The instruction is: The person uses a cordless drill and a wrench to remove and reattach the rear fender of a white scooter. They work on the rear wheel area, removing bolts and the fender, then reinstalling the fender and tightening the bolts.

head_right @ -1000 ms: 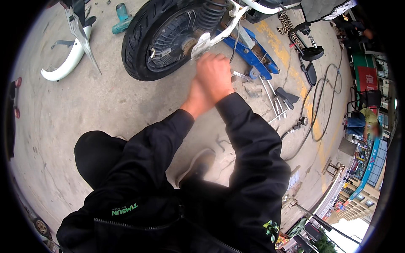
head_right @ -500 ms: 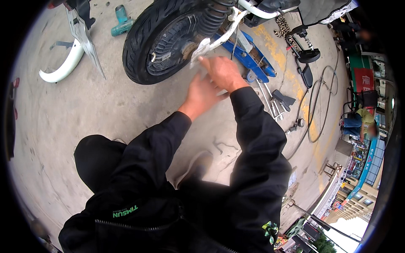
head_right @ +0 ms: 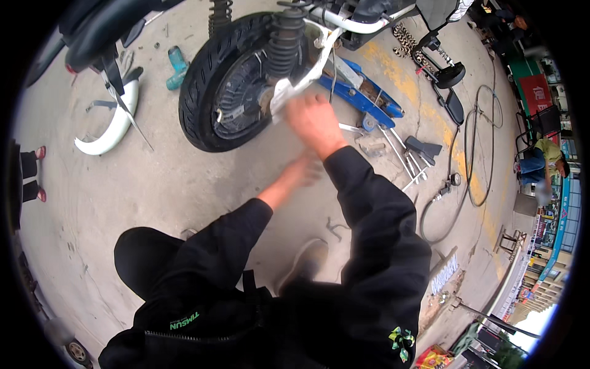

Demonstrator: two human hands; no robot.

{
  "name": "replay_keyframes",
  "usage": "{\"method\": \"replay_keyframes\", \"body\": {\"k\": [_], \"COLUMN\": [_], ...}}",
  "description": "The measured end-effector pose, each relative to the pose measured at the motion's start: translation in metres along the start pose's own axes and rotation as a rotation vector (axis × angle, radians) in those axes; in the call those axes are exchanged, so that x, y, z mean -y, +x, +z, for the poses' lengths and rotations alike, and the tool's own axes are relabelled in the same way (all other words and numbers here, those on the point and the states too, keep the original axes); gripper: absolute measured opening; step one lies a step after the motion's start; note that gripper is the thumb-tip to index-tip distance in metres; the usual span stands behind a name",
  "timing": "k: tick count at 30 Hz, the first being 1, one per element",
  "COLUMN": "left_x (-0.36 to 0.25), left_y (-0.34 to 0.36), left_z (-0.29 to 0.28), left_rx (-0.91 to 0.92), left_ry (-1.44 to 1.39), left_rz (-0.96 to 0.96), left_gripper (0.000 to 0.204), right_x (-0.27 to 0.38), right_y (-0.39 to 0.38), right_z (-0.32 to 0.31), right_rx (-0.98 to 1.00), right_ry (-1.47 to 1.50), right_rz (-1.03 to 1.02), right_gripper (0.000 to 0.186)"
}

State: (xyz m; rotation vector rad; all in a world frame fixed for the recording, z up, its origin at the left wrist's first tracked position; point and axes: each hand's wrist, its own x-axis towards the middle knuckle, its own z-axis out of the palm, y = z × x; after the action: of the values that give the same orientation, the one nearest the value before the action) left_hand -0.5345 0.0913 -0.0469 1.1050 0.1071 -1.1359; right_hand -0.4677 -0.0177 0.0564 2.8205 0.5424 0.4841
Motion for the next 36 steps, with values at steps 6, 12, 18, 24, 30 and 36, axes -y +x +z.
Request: {"method": "replay_keyframes", "body": {"k": [6,12,18,24,30,36], "left_x": [0.015,-0.031,-0.035,0.025,0.023,0.018], "left_y": [-0.073,-0.149,-0.198,-0.181,-0.169,-0.179], "left_z": [0.000,0.005,-0.010,-0.023,-0.010,-0.020], "left_rx": [0.410,0.572,0.602,0.596,0.607,0.546], "left_ry": [1.382,1.882,1.774,2.076,1.972,1.937], "left_rz": [0.355,0.529,0.263,0.310,0.525,0.446], "left_gripper": [0.041,0.025,0.027,0.024,0.017,0.015], "right_x": [-0.015,-0.010,-0.012,-0.010,-0.009,-0.001], "right_y": [-0.004,-0.006,-0.006,0.004,-0.019,-0.007], "right_z": [-0.004,0.005,0.002,-0.005,0.017,0.012], "right_rx": [0.102,0.054,-0.011,0.253,0.007,-0.050], "right_ry": [0.308,0.308,0.203,0.402,0.303,0.187], "right_rz": [0.150,0.078,0.059,0.226,0.141,0.166], "right_gripper": [0.042,0.043,0.045,0.020,0.015,0.049]}}
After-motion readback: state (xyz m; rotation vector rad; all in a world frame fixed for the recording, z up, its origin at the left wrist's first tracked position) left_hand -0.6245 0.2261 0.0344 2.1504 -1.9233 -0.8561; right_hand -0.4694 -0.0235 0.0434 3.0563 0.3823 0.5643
